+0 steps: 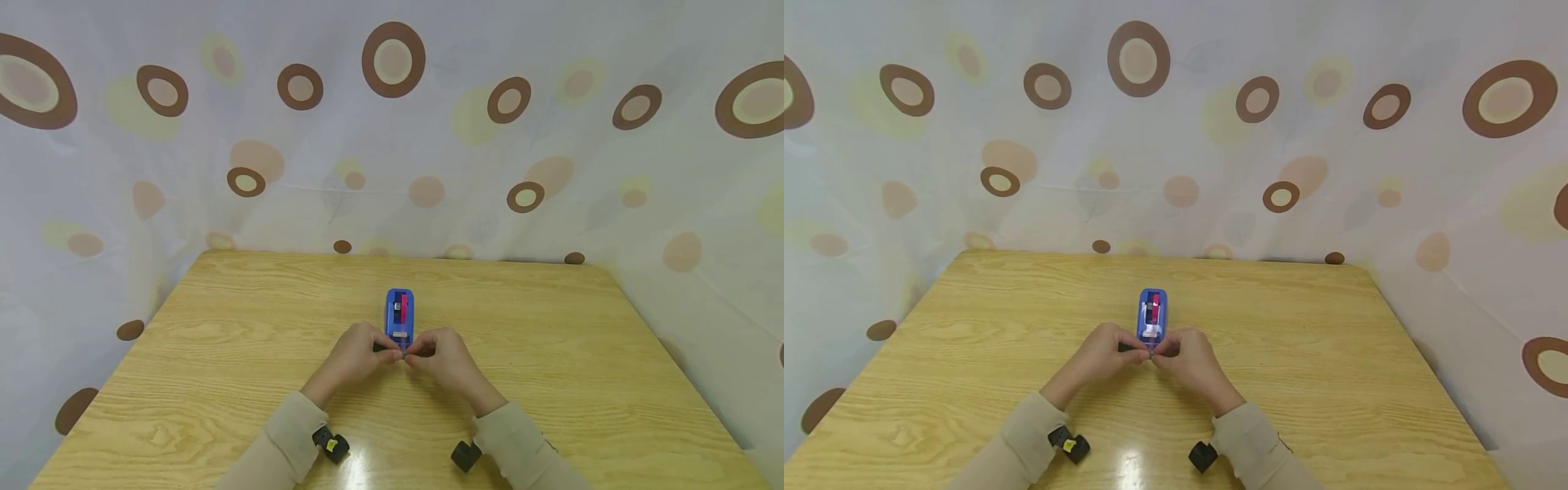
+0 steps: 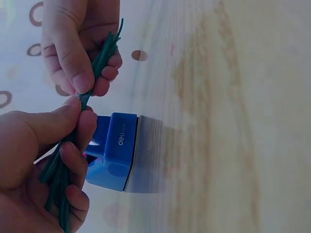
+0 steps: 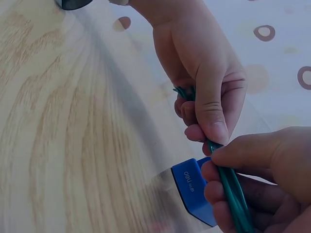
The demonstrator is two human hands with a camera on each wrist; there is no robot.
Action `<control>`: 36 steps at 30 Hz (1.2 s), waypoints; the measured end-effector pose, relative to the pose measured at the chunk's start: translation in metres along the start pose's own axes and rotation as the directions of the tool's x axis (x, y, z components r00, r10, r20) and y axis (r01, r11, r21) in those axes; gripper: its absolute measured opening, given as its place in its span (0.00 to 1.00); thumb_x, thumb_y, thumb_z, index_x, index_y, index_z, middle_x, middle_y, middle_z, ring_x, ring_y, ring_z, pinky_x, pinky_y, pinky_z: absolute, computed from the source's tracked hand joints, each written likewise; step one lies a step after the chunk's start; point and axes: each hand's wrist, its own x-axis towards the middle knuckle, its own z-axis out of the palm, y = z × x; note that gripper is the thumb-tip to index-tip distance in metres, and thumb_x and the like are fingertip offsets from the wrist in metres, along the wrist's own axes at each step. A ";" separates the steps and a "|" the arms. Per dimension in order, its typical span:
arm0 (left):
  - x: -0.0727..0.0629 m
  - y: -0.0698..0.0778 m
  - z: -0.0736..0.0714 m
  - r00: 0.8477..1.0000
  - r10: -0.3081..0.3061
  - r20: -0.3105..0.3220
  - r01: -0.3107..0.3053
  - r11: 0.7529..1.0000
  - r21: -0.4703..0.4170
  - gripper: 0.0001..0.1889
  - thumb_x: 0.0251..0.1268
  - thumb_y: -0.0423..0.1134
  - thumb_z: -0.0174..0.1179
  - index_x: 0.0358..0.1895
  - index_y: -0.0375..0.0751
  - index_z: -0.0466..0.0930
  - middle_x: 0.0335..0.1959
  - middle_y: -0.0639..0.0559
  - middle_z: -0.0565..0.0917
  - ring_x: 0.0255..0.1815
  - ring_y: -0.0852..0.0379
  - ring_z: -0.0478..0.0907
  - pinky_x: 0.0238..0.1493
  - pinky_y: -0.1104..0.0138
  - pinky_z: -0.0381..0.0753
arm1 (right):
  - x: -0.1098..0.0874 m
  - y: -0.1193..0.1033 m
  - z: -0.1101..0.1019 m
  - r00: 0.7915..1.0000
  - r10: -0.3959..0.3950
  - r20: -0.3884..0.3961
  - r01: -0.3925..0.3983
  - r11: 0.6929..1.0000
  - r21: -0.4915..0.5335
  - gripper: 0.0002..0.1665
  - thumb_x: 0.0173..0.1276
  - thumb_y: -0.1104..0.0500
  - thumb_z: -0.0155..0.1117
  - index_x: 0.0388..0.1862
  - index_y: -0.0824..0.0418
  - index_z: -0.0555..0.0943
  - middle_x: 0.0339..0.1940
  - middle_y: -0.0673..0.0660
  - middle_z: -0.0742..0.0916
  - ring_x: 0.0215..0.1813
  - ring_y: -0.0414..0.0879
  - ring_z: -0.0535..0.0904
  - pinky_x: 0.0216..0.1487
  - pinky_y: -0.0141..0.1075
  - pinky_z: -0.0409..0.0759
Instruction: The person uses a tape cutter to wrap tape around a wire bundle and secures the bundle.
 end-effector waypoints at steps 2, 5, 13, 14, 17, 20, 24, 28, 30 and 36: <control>0.000 -0.001 0.000 1.000 -0.013 0.016 0.013 1.000 -0.009 0.05 0.63 0.42 0.68 0.36 0.46 0.92 0.35 0.60 0.87 0.35 0.65 0.77 0.38 0.67 0.78 | 0.000 0.001 0.001 1.000 -0.013 0.001 0.013 1.000 0.002 0.03 0.62 0.65 0.72 0.29 0.63 0.87 0.30 0.49 0.87 0.34 0.42 0.80 0.38 0.34 0.80; 0.001 0.000 -0.002 0.998 -0.031 0.048 0.032 0.999 -0.022 0.07 0.66 0.42 0.66 0.36 0.46 0.91 0.31 0.61 0.86 0.31 0.65 0.76 0.33 0.68 0.76 | 0.000 0.003 0.001 1.000 -0.026 -0.006 0.026 1.000 0.003 0.03 0.61 0.67 0.73 0.28 0.61 0.87 0.30 0.49 0.86 0.34 0.42 0.80 0.37 0.33 0.80; 0.005 0.003 -0.007 0.991 -0.062 0.117 0.066 0.997 -0.029 0.13 0.71 0.42 0.61 0.29 0.42 0.90 0.22 0.54 0.84 0.17 0.63 0.63 0.20 0.70 0.61 | 0.000 0.002 0.003 0.998 -0.040 -0.037 0.040 0.999 -0.014 0.05 0.59 0.68 0.74 0.26 0.60 0.87 0.28 0.48 0.86 0.33 0.41 0.79 0.37 0.33 0.80; 0.005 0.003 -0.007 0.990 -0.066 0.127 0.070 0.997 -0.024 0.14 0.71 0.42 0.61 0.28 0.42 0.89 0.21 0.54 0.84 0.16 0.63 0.62 0.19 0.70 0.60 | 0.000 0.002 0.003 0.998 -0.043 -0.040 0.042 0.999 -0.016 0.06 0.59 0.68 0.74 0.26 0.60 0.87 0.28 0.48 0.86 0.33 0.41 0.79 0.36 0.33 0.80; 0.005 0.002 -0.008 0.986 -0.078 0.151 0.080 0.997 -0.010 0.15 0.71 0.43 0.61 0.27 0.42 0.89 0.19 0.54 0.84 0.16 0.63 0.61 0.19 0.70 0.58 | 0.000 0.000 0.004 0.997 -0.062 -0.050 0.060 0.997 -0.038 0.06 0.59 0.68 0.74 0.26 0.60 0.87 0.27 0.48 0.87 0.33 0.40 0.80 0.36 0.33 0.80; 0.006 0.001 -0.008 0.982 -0.085 0.167 0.088 0.996 -0.007 0.15 0.71 0.44 0.61 0.27 0.42 0.89 0.18 0.55 0.84 0.16 0.62 0.61 0.20 0.69 0.58 | -0.001 -0.001 0.005 0.995 -0.087 -0.054 0.083 0.994 -0.073 0.06 0.59 0.69 0.73 0.25 0.61 0.87 0.27 0.47 0.87 0.33 0.40 0.80 0.36 0.33 0.80; 0.007 -0.001 -0.007 0.981 -0.099 0.167 0.104 0.994 -0.024 0.16 0.70 0.43 0.61 0.24 0.43 0.88 0.18 0.55 0.83 0.18 0.61 0.62 0.22 0.68 0.59 | -0.001 -0.002 0.006 0.991 -0.123 -0.056 0.115 0.986 -0.120 0.05 0.59 0.68 0.73 0.26 0.62 0.88 0.28 0.47 0.88 0.34 0.40 0.80 0.38 0.34 0.80; 0.008 -0.001 -0.006 0.983 -0.110 0.149 0.117 0.992 -0.043 0.16 0.68 0.43 0.63 0.22 0.42 0.88 0.17 0.55 0.82 0.18 0.61 0.62 0.22 0.68 0.59 | -0.001 -0.003 0.007 0.988 -0.143 -0.061 0.133 0.981 -0.140 0.04 0.59 0.68 0.73 0.26 0.61 0.88 0.28 0.47 0.88 0.35 0.40 0.80 0.39 0.35 0.80; 0.008 0.000 -0.005 0.984 -0.116 0.134 0.123 0.991 -0.043 0.15 0.68 0.42 0.64 0.22 0.42 0.88 0.17 0.56 0.81 0.17 0.62 0.62 0.21 0.68 0.59 | -0.001 -0.003 0.007 0.988 -0.140 -0.063 0.130 0.981 -0.141 0.05 0.59 0.68 0.73 0.26 0.61 0.88 0.29 0.47 0.88 0.35 0.40 0.81 0.39 0.36 0.80; 0.006 0.004 -0.005 0.986 -0.137 0.092 0.140 0.989 -0.037 0.11 0.65 0.41 0.66 0.25 0.42 0.89 0.18 0.58 0.81 0.19 0.61 0.65 0.22 0.68 0.61 | -0.001 -0.001 0.007 0.990 -0.123 -0.070 0.112 0.984 -0.140 0.05 0.59 0.67 0.74 0.26 0.59 0.88 0.30 0.47 0.88 0.36 0.40 0.80 0.40 0.36 0.80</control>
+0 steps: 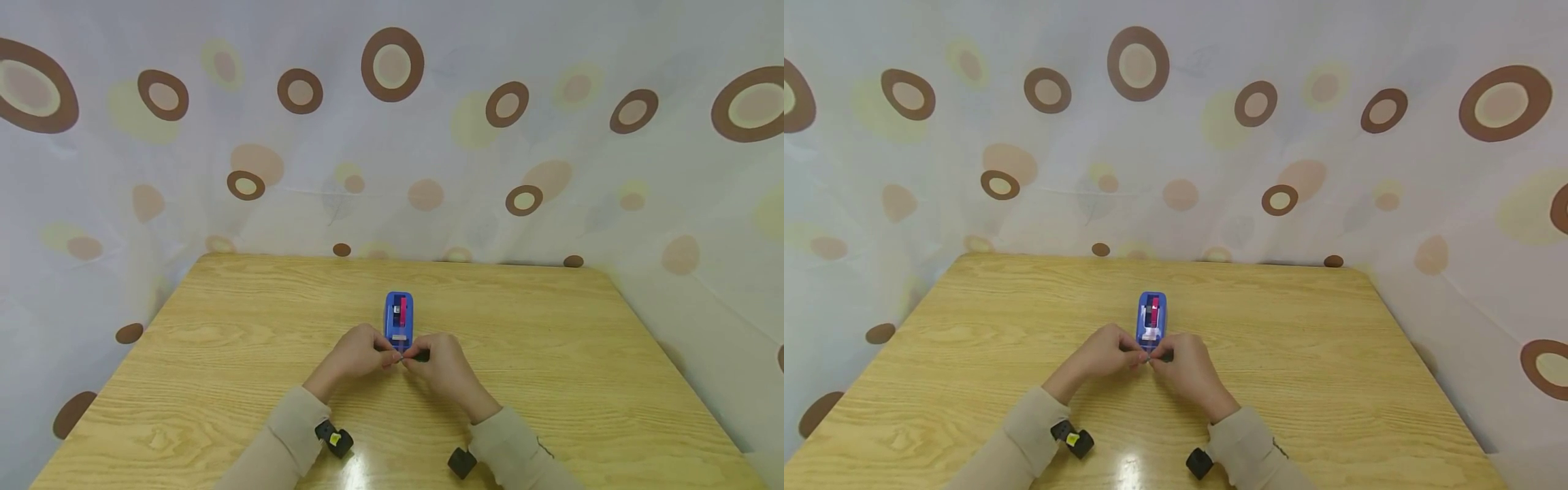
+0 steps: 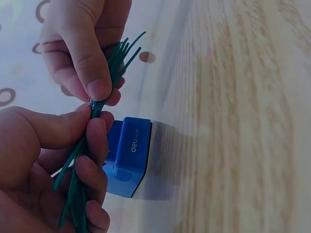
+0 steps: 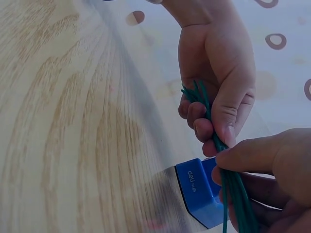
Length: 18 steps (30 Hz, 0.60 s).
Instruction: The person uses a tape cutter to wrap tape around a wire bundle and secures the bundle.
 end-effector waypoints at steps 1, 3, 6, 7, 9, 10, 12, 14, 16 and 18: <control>0.000 0.000 0.000 1.000 -0.004 -0.004 0.004 1.000 -0.001 0.11 0.65 0.41 0.66 0.26 0.42 0.89 0.18 0.58 0.81 0.20 0.61 0.65 0.23 0.68 0.62 | 0.000 0.000 0.000 1.000 0.004 0.000 -0.004 1.000 0.005 0.05 0.59 0.67 0.74 0.26 0.59 0.88 0.30 0.47 0.88 0.36 0.40 0.81 0.40 0.36 0.80; 0.000 0.001 0.001 1.000 -0.011 -0.010 0.011 1.000 -0.006 0.09 0.64 0.41 0.67 0.27 0.42 0.90 0.19 0.58 0.81 0.21 0.61 0.67 0.23 0.68 0.63 | 0.000 0.000 0.000 1.000 0.015 0.002 -0.015 1.000 0.017 0.05 0.59 0.67 0.74 0.26 0.59 0.88 0.30 0.47 0.88 0.36 0.40 0.81 0.40 0.36 0.81; 0.000 0.000 0.002 1.000 -0.006 -0.022 0.006 1.000 -0.007 0.08 0.63 0.41 0.68 0.29 0.43 0.91 0.19 0.59 0.82 0.22 0.60 0.69 0.24 0.68 0.65 | 0.000 0.001 -0.001 0.999 0.033 0.007 -0.033 0.999 0.032 0.05 0.59 0.67 0.74 0.27 0.59 0.88 0.31 0.47 0.88 0.37 0.40 0.80 0.41 0.37 0.80; 0.000 0.000 0.003 1.000 -0.006 -0.025 0.006 1.000 -0.003 0.07 0.64 0.41 0.68 0.30 0.44 0.91 0.20 0.60 0.82 0.22 0.61 0.69 0.24 0.68 0.66 | 0.001 0.001 -0.001 0.999 0.041 0.010 -0.041 0.998 0.037 0.05 0.59 0.67 0.74 0.27 0.58 0.88 0.30 0.47 0.88 0.36 0.41 0.80 0.41 0.38 0.80; 0.001 0.000 0.003 0.999 -0.002 -0.032 0.002 1.000 0.005 0.07 0.64 0.41 0.68 0.31 0.45 0.91 0.21 0.61 0.83 0.23 0.61 0.71 0.25 0.68 0.68 | 0.001 0.002 -0.001 0.999 0.050 0.015 -0.051 0.998 0.043 0.05 0.59 0.66 0.74 0.27 0.58 0.88 0.30 0.46 0.87 0.37 0.41 0.79 0.42 0.39 0.80; 0.001 0.000 0.004 0.999 0.005 -0.036 -0.004 1.000 0.009 0.07 0.64 0.41 0.68 0.31 0.45 0.91 0.21 0.61 0.83 0.24 0.61 0.71 0.26 0.68 0.69 | 0.001 0.002 -0.002 0.998 0.052 0.018 -0.053 0.998 0.045 0.05 0.59 0.66 0.74 0.27 0.58 0.88 0.30 0.46 0.87 0.37 0.41 0.79 0.42 0.39 0.80; 0.000 0.000 0.005 0.999 0.004 -0.040 -0.004 1.000 0.017 0.06 0.64 0.42 0.68 0.32 0.46 0.91 0.22 0.61 0.84 0.25 0.61 0.73 0.27 0.67 0.71 | 0.002 0.003 -0.002 0.998 0.054 0.027 -0.055 0.997 0.048 0.05 0.60 0.66 0.74 0.28 0.57 0.87 0.31 0.46 0.87 0.37 0.41 0.79 0.42 0.38 0.79; 0.000 0.000 0.006 0.999 0.010 -0.047 -0.009 1.000 0.025 0.06 0.64 0.41 0.68 0.32 0.47 0.92 0.24 0.62 0.85 0.26 0.61 0.74 0.29 0.67 0.72 | 0.001 0.003 -0.004 0.998 0.052 0.041 -0.054 0.997 0.055 0.04 0.60 0.65 0.74 0.28 0.58 0.87 0.31 0.46 0.87 0.37 0.41 0.79 0.41 0.37 0.80; -0.001 0.000 0.006 0.998 0.018 -0.055 -0.016 0.999 0.034 0.05 0.64 0.41 0.68 0.32 0.47 0.92 0.26 0.63 0.85 0.27 0.61 0.74 0.31 0.67 0.74 | 0.001 0.004 -0.005 0.997 0.051 0.058 -0.055 0.996 0.071 0.03 0.62 0.64 0.73 0.29 0.59 0.87 0.31 0.47 0.87 0.36 0.41 0.79 0.40 0.36 0.80; -0.001 0.001 0.007 0.998 0.025 -0.066 -0.022 0.999 0.044 0.04 0.63 0.41 0.69 0.32 0.48 0.92 0.28 0.63 0.86 0.28 0.62 0.75 0.32 0.66 0.75 | 0.001 0.005 -0.007 0.996 0.056 0.077 -0.062 0.994 0.087 0.02 0.63 0.63 0.72 0.30 0.59 0.87 0.31 0.47 0.87 0.35 0.42 0.79 0.39 0.35 0.79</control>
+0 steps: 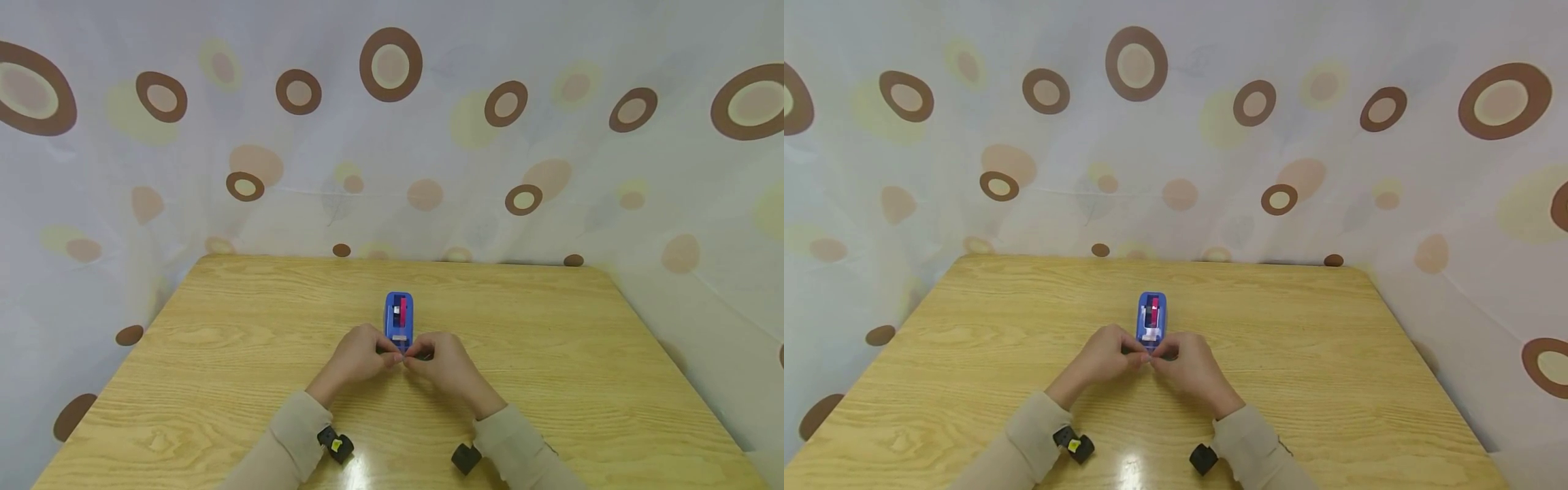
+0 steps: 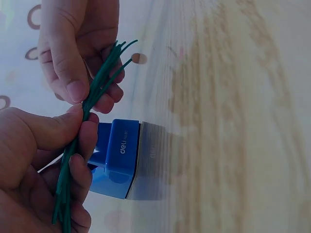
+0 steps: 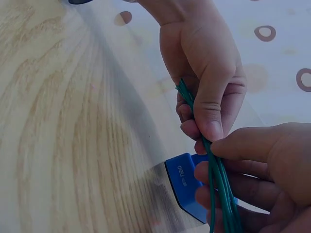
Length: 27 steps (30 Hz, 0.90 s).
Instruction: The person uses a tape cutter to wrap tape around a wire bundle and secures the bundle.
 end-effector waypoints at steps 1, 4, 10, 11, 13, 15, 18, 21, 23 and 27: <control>0.000 0.000 0.000 1.000 0.007 -0.005 -0.007 1.000 0.004 0.04 0.63 0.40 0.69 0.33 0.48 0.92 0.29 0.63 0.86 0.29 0.62 0.75 0.32 0.66 0.75 | 0.000 0.001 -0.001 1.000 0.007 0.010 -0.007 1.000 0.014 0.02 0.64 0.63 0.71 0.31 0.59 0.87 0.31 0.47 0.87 0.35 0.42 0.79 0.38 0.35 0.79; 0.000 0.001 0.001 1.000 0.019 -0.020 -0.018 1.000 0.023 0.03 0.62 0.41 0.69 0.33 0.48 0.92 0.31 0.63 0.86 0.30 0.63 0.76 0.33 0.66 0.76 | 0.000 0.002 -0.002 0.999 0.029 0.030 -0.030 0.998 0.048 0.03 0.66 0.63 0.69 0.33 0.59 0.87 0.32 0.48 0.87 0.35 0.43 0.80 0.38 0.35 0.80; -0.001 0.003 0.003 0.999 0.020 -0.042 -0.018 0.999 0.051 0.03 0.62 0.41 0.70 0.33 0.50 0.92 0.33 0.63 0.86 0.33 0.65 0.77 0.37 0.65 0.77 | 0.002 0.005 -0.003 0.994 0.091 0.060 -0.096 0.991 0.089 0.03 0.67 0.61 0.69 0.36 0.59 0.87 0.33 0.49 0.87 0.36 0.44 0.81 0.39 0.38 0.80; -0.001 0.004 0.003 0.999 0.024 -0.046 -0.021 0.998 0.054 0.03 0.62 0.41 0.70 0.33 0.50 0.92 0.33 0.63 0.86 0.33 0.65 0.77 0.37 0.65 0.77 | 0.002 0.005 -0.004 0.993 0.098 0.061 -0.104 0.990 0.094 0.03 0.67 0.61 0.69 0.37 0.58 0.87 0.33 0.49 0.87 0.36 0.43 0.81 0.40 0.38 0.80; -0.001 0.005 0.003 0.998 0.026 -0.055 -0.022 0.998 0.061 0.03 0.62 0.41 0.70 0.33 0.50 0.92 0.32 0.63 0.86 0.34 0.65 0.77 0.38 0.65 0.78 | 0.003 0.005 -0.004 0.993 0.100 0.062 -0.106 0.989 0.100 0.03 0.67 0.61 0.68 0.37 0.59 0.87 0.33 0.50 0.87 0.37 0.44 0.81 0.41 0.38 0.80; -0.001 0.005 0.003 0.998 0.027 -0.065 -0.023 0.998 0.064 0.03 0.62 0.42 0.70 0.33 0.50 0.92 0.32 0.63 0.86 0.35 0.65 0.78 0.40 0.64 0.78 | 0.003 0.005 -0.004 0.994 0.096 0.061 -0.102 0.989 0.105 0.03 0.67 0.62 0.68 0.37 0.60 0.88 0.34 0.50 0.88 0.37 0.43 0.81 0.41 0.38 0.80; -0.001 0.005 0.003 0.997 0.028 -0.073 -0.023 0.998 0.061 0.03 0.61 0.42 0.70 0.33 0.50 0.92 0.32 0.64 0.86 0.35 0.65 0.78 0.41 0.64 0.78 | 0.004 0.006 -0.004 0.994 0.089 0.058 -0.095 0.990 0.105 0.03 0.67 0.63 0.68 0.36 0.61 0.88 0.34 0.50 0.87 0.37 0.43 0.81 0.41 0.38 0.80; -0.001 0.004 0.003 0.997 0.023 -0.073 -0.019 0.998 0.056 0.03 0.61 0.42 0.70 0.32 0.50 0.92 0.32 0.64 0.86 0.35 0.64 0.78 0.41 0.63 0.78 | 0.004 0.007 -0.003 0.995 0.089 0.054 -0.094 0.990 0.102 0.02 0.67 0.63 0.69 0.35 0.61 0.87 0.34 0.50 0.87 0.37 0.43 0.80 0.41 0.37 0.80; -0.001 0.004 0.003 0.997 0.018 -0.071 -0.015 0.999 0.046 0.03 0.61 0.42 0.70 0.32 0.51 0.91 0.31 0.64 0.86 0.35 0.64 0.78 0.41 0.63 0.78 | 0.004 0.007 -0.002 0.995 0.090 0.049 -0.094 0.991 0.099 0.02 0.66 0.64 0.69 0.34 0.62 0.87 0.33 0.50 0.87 0.37 0.43 0.80 0.41 0.37 0.80; -0.002 0.003 0.003 0.998 0.006 -0.065 -0.004 1.000 0.025 0.03 0.61 0.42 0.71 0.32 0.51 0.91 0.32 0.65 0.85 0.35 0.64 0.77 0.42 0.63 0.78 | 0.003 0.006 0.000 0.996 0.085 0.039 -0.088 0.991 0.100 0.02 0.66 0.65 0.69 0.33 0.61 0.87 0.33 0.49 0.87 0.38 0.43 0.80 0.42 0.37 0.80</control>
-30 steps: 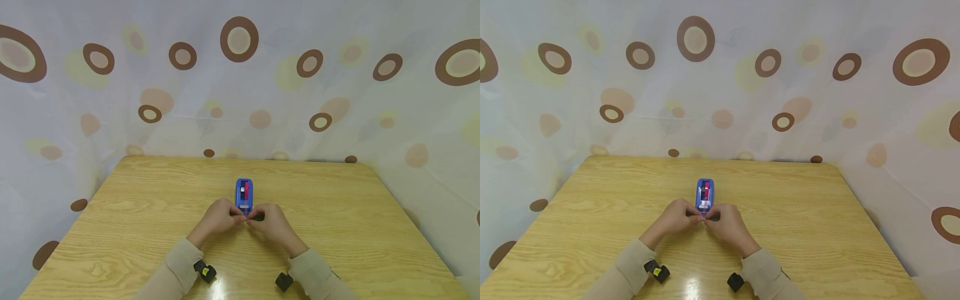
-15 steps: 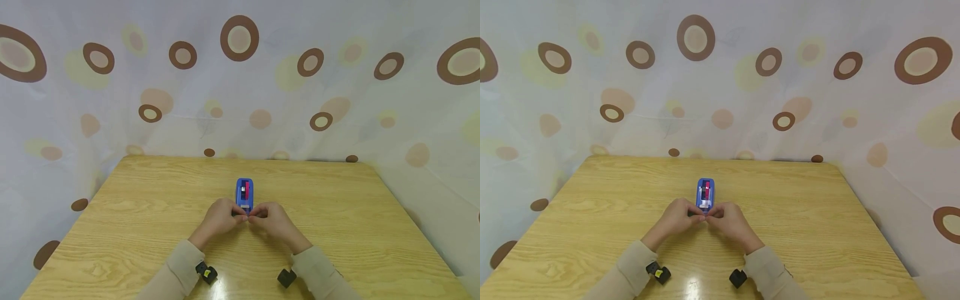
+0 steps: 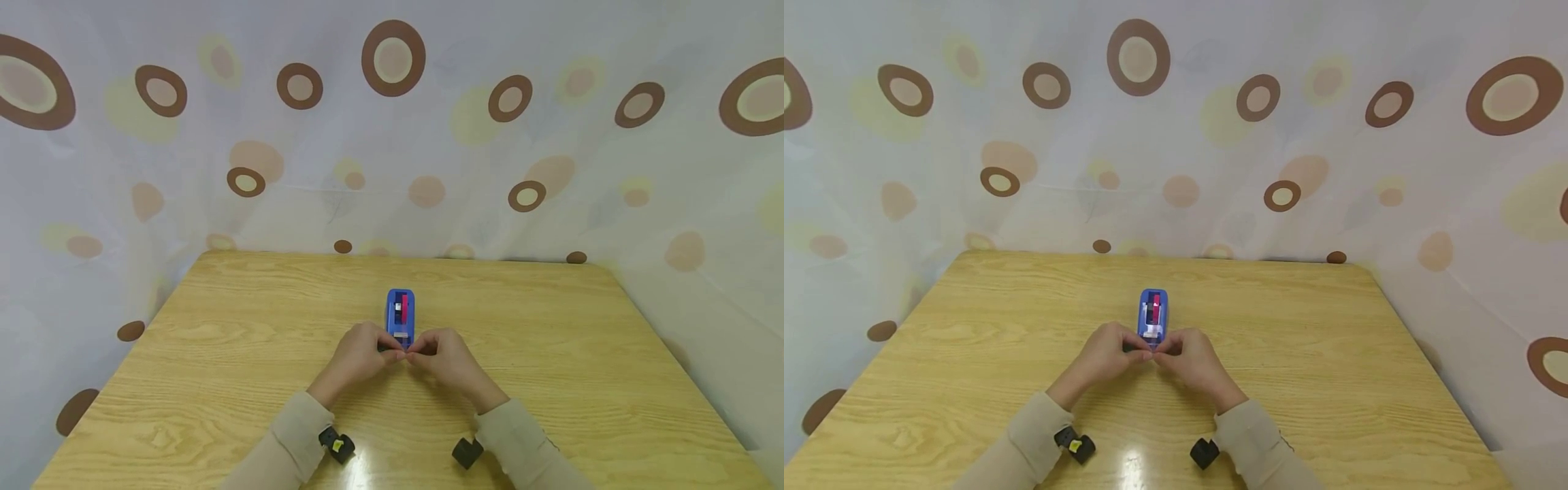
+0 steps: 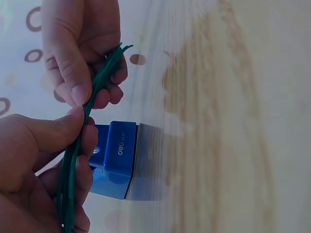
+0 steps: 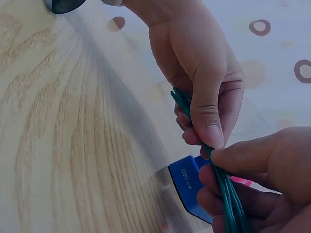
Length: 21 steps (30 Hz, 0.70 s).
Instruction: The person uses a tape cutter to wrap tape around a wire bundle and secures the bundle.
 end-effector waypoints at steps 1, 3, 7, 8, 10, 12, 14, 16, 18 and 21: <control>0.000 0.000 0.000 1.000 0.001 0.002 -0.001 1.000 -0.003 0.03 0.61 0.42 0.71 0.32 0.51 0.91 0.32 0.65 0.85 0.35 0.64 0.77 0.41 0.63 0.78 | 0.000 0.000 0.000 1.000 -0.004 -0.002 0.004 1.000 0.000 0.02 0.65 0.65 0.69 0.32 0.61 0.87 0.33 0.49 0.87 0.38 0.43 0.80 0.43 0.37 0.80; 0.000 -0.001 -0.001 1.000 0.006 0.006 -0.006 1.000 -0.002 0.03 0.61 0.42 0.71 0.32 0.51 0.91 0.32 0.64 0.85 0.35 0.65 0.77 0.41 0.64 0.78 | 0.000 0.000 0.001 1.000 -0.011 -0.008 0.011 1.000 0.001 0.02 0.65 0.65 0.70 0.32 0.61 0.87 0.33 0.48 0.87 0.38 0.44 0.80 0.44 0.38 0.80; 0.001 -0.003 -0.002 1.000 0.017 0.022 -0.017 1.000 0.006 0.03 0.61 0.43 0.70 0.32 0.51 0.91 0.32 0.65 0.84 0.36 0.65 0.77 0.42 0.63 0.78 | -0.001 0.000 0.002 1.000 -0.008 -0.023 0.008 1.000 -0.003 0.03 0.63 0.63 0.72 0.30 0.62 0.87 0.32 0.48 0.87 0.38 0.44 0.80 0.45 0.40 0.79; 0.001 -0.003 -0.002 0.999 0.018 0.027 -0.019 1.000 0.010 0.03 0.62 0.43 0.70 0.32 0.51 0.91 0.32 0.65 0.84 0.36 0.64 0.77 0.42 0.63 0.77 | -0.001 0.000 0.002 1.000 -0.007 -0.028 0.007 1.000 -0.006 0.03 0.63 0.63 0.72 0.30 0.62 0.87 0.32 0.48 0.87 0.38 0.44 0.79 0.46 0.41 0.79; 0.001 -0.004 -0.002 0.999 0.015 0.039 -0.015 1.000 0.015 0.04 0.63 0.43 0.69 0.33 0.52 0.91 0.32 0.65 0.84 0.35 0.64 0.77 0.40 0.64 0.77 | 0.000 0.000 0.003 0.999 0.002 -0.038 -0.002 1.000 -0.014 0.04 0.63 0.62 0.73 0.30 0.62 0.88 0.32 0.47 0.87 0.39 0.44 0.79 0.46 0.41 0.79; 0.002 -0.004 -0.003 0.998 0.010 0.054 -0.011 1.000 0.014 0.04 0.63 0.44 0.68 0.33 0.51 0.91 0.32 0.65 0.84 0.34 0.63 0.76 0.38 0.64 0.77 | 0.000 -0.001 0.003 0.999 0.010 -0.047 -0.011 1.000 -0.024 0.04 0.62 0.62 0.73 0.29 0.61 0.88 0.32 0.47 0.87 0.39 0.44 0.78 0.47 0.41 0.78; 0.002 -0.004 -0.004 0.997 0.005 0.071 -0.006 1.000 0.009 0.05 0.64 0.44 0.68 0.33 0.50 0.91 0.31 0.64 0.84 0.31 0.63 0.75 0.34 0.65 0.76 | 0.000 -0.002 0.004 0.999 0.013 -0.053 -0.014 0.999 -0.032 0.03 0.62 0.63 0.73 0.29 0.60 0.88 0.32 0.46 0.87 0.39 0.44 0.78 0.46 0.41 0.78; 0.003 -0.005 -0.004 0.996 0.004 0.092 -0.005 1.000 0.004 0.06 0.66 0.43 0.67 0.34 0.49 0.91 0.30 0.64 0.84 0.28 0.62 0.74 0.30 0.66 0.74 | 0.000 -0.003 0.004 0.998 0.013 -0.059 -0.015 0.999 -0.037 0.03 0.62 0.64 0.73 0.28 0.59 0.88 0.31 0.46 0.87 0.38 0.44 0.78 0.45 0.40 0.78; 0.004 -0.004 -0.005 0.994 0.002 0.113 -0.003 1.000 0.007 0.07 0.67 0.43 0.65 0.34 0.48 0.91 0.29 0.63 0.84 0.26 0.62 0.73 0.28 0.67 0.72 | -0.001 -0.004 0.004 0.998 0.002 -0.063 -0.005 0.999 -0.044 0.04 0.62 0.65 0.73 0.28 0.59 0.88 0.31 0.46 0.87 0.38 0.44 0.78 0.44 0.39 0.78; 0.005 -0.004 -0.007 0.989 0.008 0.148 -0.010 1.000 0.018 0.09 0.69 0.42 0.63 0.34 0.47 0.91 0.27 0.61 0.84 0.25 0.62 0.72 0.27 0.68 0.69 | -0.001 -0.005 0.004 0.997 -0.019 -0.071 0.015 0.998 -0.055 0.05 0.61 0.67 0.73 0.28 0.58 0.88 0.31 0.47 0.87 0.37 0.43 0.78 0.42 0.38 0.79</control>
